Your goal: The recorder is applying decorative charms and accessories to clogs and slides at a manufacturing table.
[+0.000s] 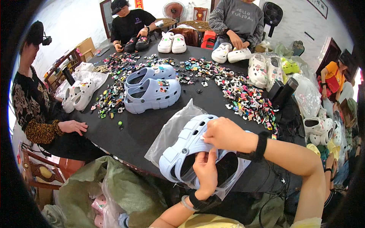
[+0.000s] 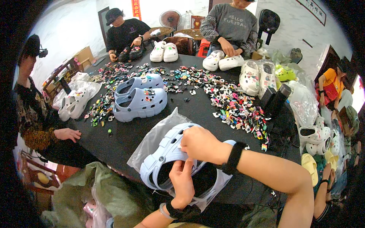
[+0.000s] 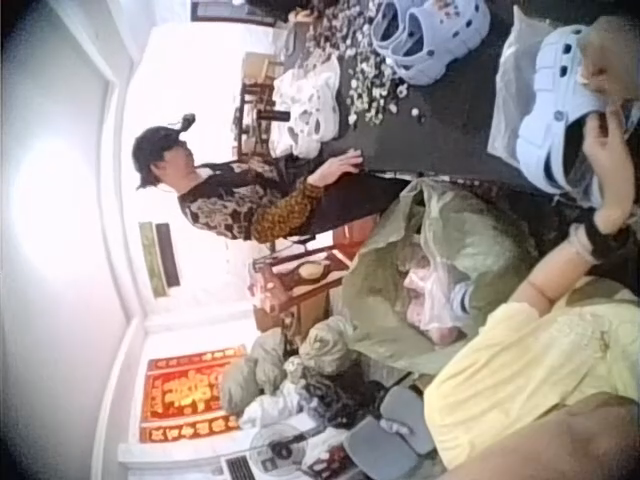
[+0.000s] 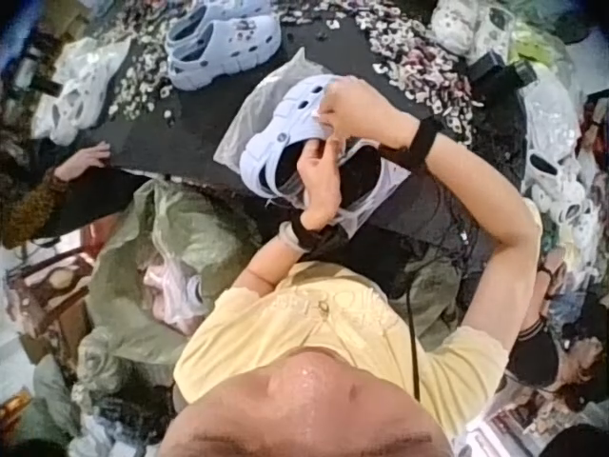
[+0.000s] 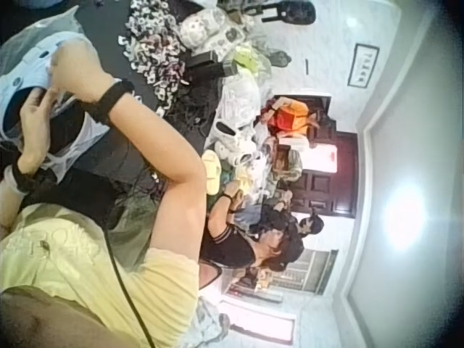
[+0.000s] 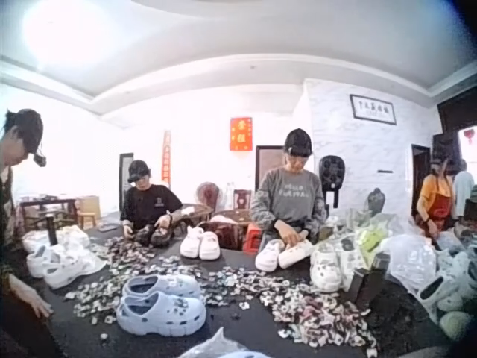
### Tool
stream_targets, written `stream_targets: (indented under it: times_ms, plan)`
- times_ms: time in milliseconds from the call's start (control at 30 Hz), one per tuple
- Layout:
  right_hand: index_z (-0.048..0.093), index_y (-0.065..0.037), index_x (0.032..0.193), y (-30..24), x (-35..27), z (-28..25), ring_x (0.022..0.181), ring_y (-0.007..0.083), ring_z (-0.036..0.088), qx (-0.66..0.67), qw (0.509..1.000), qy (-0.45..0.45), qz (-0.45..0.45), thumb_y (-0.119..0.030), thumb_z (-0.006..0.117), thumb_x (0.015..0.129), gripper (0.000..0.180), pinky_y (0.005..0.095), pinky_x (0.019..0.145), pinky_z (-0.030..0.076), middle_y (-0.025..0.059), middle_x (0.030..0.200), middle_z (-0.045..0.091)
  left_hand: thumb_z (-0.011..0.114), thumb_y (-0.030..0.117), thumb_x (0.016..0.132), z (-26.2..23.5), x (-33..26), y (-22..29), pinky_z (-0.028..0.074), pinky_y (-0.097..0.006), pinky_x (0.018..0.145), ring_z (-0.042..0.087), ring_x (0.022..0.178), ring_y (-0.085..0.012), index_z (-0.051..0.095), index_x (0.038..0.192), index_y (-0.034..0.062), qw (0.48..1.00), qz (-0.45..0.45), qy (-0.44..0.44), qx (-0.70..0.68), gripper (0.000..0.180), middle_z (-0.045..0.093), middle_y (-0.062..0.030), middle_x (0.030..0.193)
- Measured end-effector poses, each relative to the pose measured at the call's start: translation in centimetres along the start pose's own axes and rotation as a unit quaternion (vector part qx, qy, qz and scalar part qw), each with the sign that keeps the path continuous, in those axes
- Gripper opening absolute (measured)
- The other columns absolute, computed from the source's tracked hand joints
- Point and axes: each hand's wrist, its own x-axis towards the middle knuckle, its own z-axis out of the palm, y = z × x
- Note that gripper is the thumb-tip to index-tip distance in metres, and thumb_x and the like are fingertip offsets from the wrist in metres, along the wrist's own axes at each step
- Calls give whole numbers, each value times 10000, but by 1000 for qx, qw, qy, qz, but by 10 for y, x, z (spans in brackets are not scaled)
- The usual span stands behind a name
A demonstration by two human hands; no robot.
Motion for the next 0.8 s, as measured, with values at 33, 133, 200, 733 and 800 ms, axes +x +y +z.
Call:
stream_targets:
  times_ms: [33,133,200,733,800]
  plan:
    - [655,-41,686,0,2,-4,656,268,579,0,1000,2,1,-163,644,700,124,378,577,459,106,677,574,556,52,843,0,1,0,404,-211,769,516,877,-83,527,1069,-73,1000,0,-2,1,259,572,-66,1015]
    - [678,-34,729,-2,4,-9,646,264,588,97,980,-77,154,-187,664,689,158,350,586,465,112,692,606,549,49,847,0,2,0,404,-210,759,513,866,-83,523,1089,-69,1000,12,7,-4,271,569,-58,1018]
    - [680,-27,752,6,1,-2,632,241,604,78,994,-29,72,-209,678,686,194,322,579,469,107,702,621,545,45,849,-1,2,-3,402,-209,756,509,863,-82,514,1109,-70,1000,15,14,8,286,569,-56,1015]
    - [568,-130,1000,29,3,-1,936,287,458,113,988,-27,97,-283,759,555,508,349,770,320,119,983,445,541,46,848,2,-1,2,401,-191,718,492,826,-55,523,1086,-74,999,13,24,42,267,552,-39,981]
    - [532,-136,1101,33,9,1,952,315,463,82,992,-19,95,-303,770,538,633,366,782,329,147,1022,453,541,42,847,3,-1,3,402,-192,719,493,830,-56,524,1082,-76,998,16,29,52,263,554,-40,981]
